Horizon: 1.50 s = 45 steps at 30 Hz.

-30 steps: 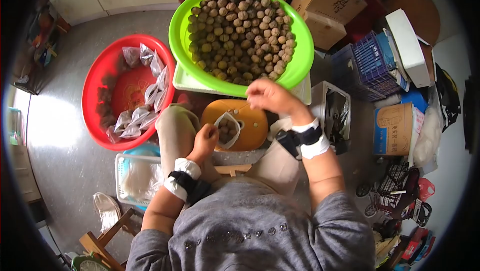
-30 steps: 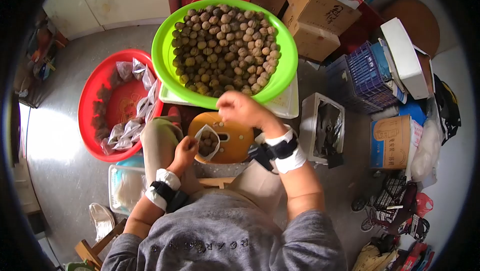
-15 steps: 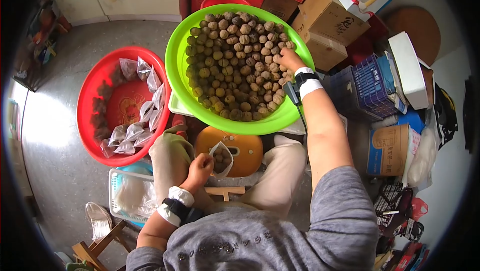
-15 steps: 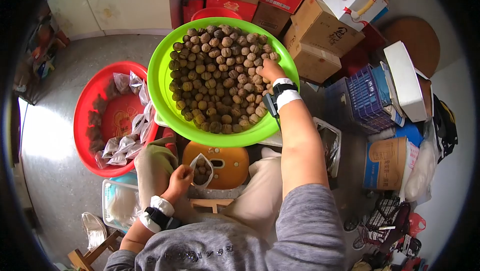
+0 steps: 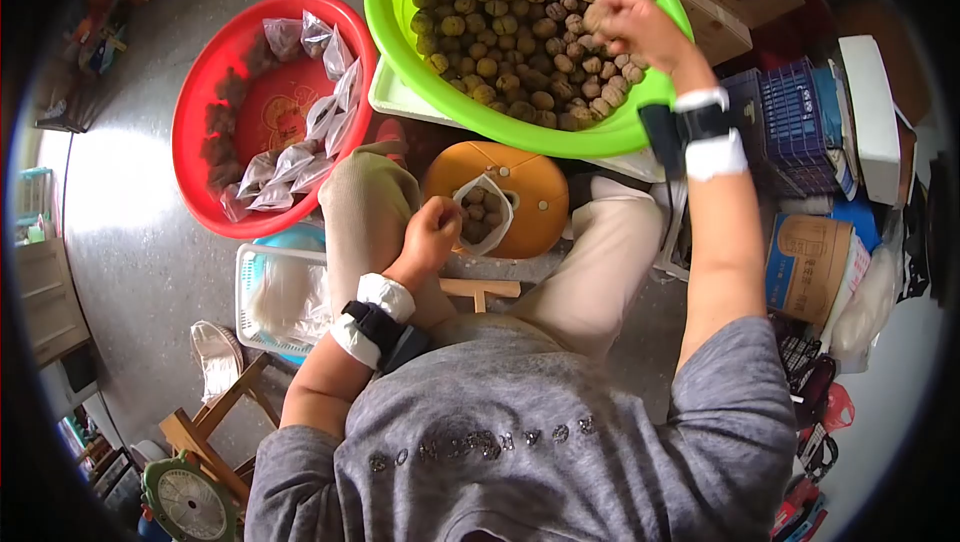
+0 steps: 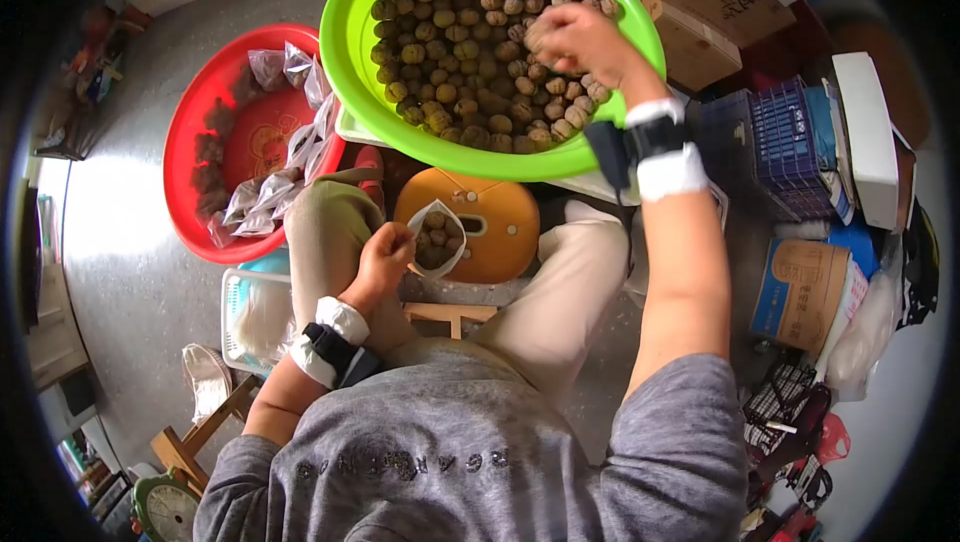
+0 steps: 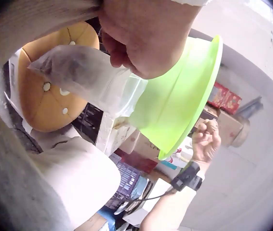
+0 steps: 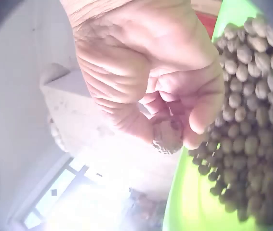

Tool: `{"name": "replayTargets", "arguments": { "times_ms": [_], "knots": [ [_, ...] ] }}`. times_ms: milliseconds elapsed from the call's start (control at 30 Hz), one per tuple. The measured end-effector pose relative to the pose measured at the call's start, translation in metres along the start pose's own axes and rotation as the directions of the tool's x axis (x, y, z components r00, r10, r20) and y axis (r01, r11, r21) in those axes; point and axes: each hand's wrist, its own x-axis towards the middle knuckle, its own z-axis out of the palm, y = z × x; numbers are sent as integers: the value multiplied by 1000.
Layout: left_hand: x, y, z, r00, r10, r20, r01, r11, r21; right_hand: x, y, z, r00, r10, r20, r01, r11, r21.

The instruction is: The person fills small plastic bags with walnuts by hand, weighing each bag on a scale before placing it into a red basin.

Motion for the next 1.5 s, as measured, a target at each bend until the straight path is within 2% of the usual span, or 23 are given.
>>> {"name": "replayTargets", "arguments": {
  "times_ms": [100, 167, 233, 300, 333, 433, 467, 500, 567, 633, 700, 767, 867, 900, 1000, 1067, 1100, 1167, 1233, 1300, 1333, 1467, 1500],
  "knots": [
    [0, -3, 1, 1000, 29, -3, -29, 999, -17, -55, -8, 65, 937, -201, 286, 150, 970, 190],
    [2, -16, 3, 997, 74, -6, -74, 997, -34, -79, 16, 106, 926, -243, 290, 232, 970, 72],
    [1, -13, 3, 996, 84, -12, -84, 996, -10, -97, 23, 136, 910, -197, 364, 225, 974, -36],
    [0, -13, 3, 995, 97, -15, -97, 995, -5, -102, 38, 155, 905, -239, 351, 374, 839, -394],
    [1, -16, 3, 994, 107, -16, -107, 994, -13, -104, 46, 163, 890, -347, 295, 450, 773, -447],
    [2, -22, 3, 994, 107, -21, -108, 994, -30, -113, 40, 157, 957, -218, 192, 285, 830, -479],
    [3, -24, 4, 995, 102, -22, -103, 994, -36, -112, 42, 153, 964, -223, 147, 262, 898, -353],
    [2, -23, 4, 995, 99, -33, -100, 995, -29, -114, 29, 146, 980, -145, 139, 182, 936, -302],
    [3, -21, 5, 994, 93, -54, -94, 995, -15, -108, 37, 134, 986, -148, 77, 161, 966, -204],
    [-1, -13, 3, 997, 50, -51, -51, 999, -18, -103, 35, 118, 988, -137, 65, 134, 990, 49],
    [1, -10, 3, 997, 56, -50, -56, 998, 1, -94, 31, 96, 978, -207, -20, 208, 978, 34],
    [2, -18, 2, 994, 96, -51, -94, 995, 46, -86, 10, 71, 983, -161, -86, 172, 975, 138],
    [2, -17, 2, 991, 123, -59, -121, 992, 45, -57, -1, 23, 972, -112, -208, 97, 992, -81],
    [2, -17, 3, 991, 124, -53, -122, 992, 42, -43, 4, 2, 976, -94, -195, 72, 991, -116],
    [1, -15, 4, 993, 108, -37, -106, 994, 29, -14, 14, -42, 917, 67, -394, -163, 963, -215],
    [1, -8, 3, 994, 100, -33, -98, 994, 50, -1, 29, -67, 871, 144, -469, -312, 900, -303],
    [1, -7, 3, 995, 95, -31, -93, 994, 61, 4, 40, -73, 894, 126, -431, -329, 838, -436],
    [2, -7, 3, 998, 59, -26, -58, 997, 40, 13, 60, -83, 932, 110, -346, -328, 665, -671],
    [1, -3, 2, 999, 22, -36, -21, 1000, 23, 19, 70, -80, 959, 24, -283, -250, 545, -800],
    [2, -4, 2, 1000, 8, -23, -8, 1000, -3, 26, 75, -75, 970, 59, -236, -238, 430, -871],
    [2, -4, 2, 1000, 6, -21, -6, 1000, -3, 30, 74, -71, 957, 121, -263, -289, 355, -889],
    [3, -11, 3, 999, 40, 0, -40, 999, -7, 36, 76, -63, 951, 130, -282, -298, 121, -947],
    [3, -9, 3, 999, 32, 3, -32, 999, -1, 36, 74, -62, 945, 146, -292, -308, 102, -946]
  ]
}}
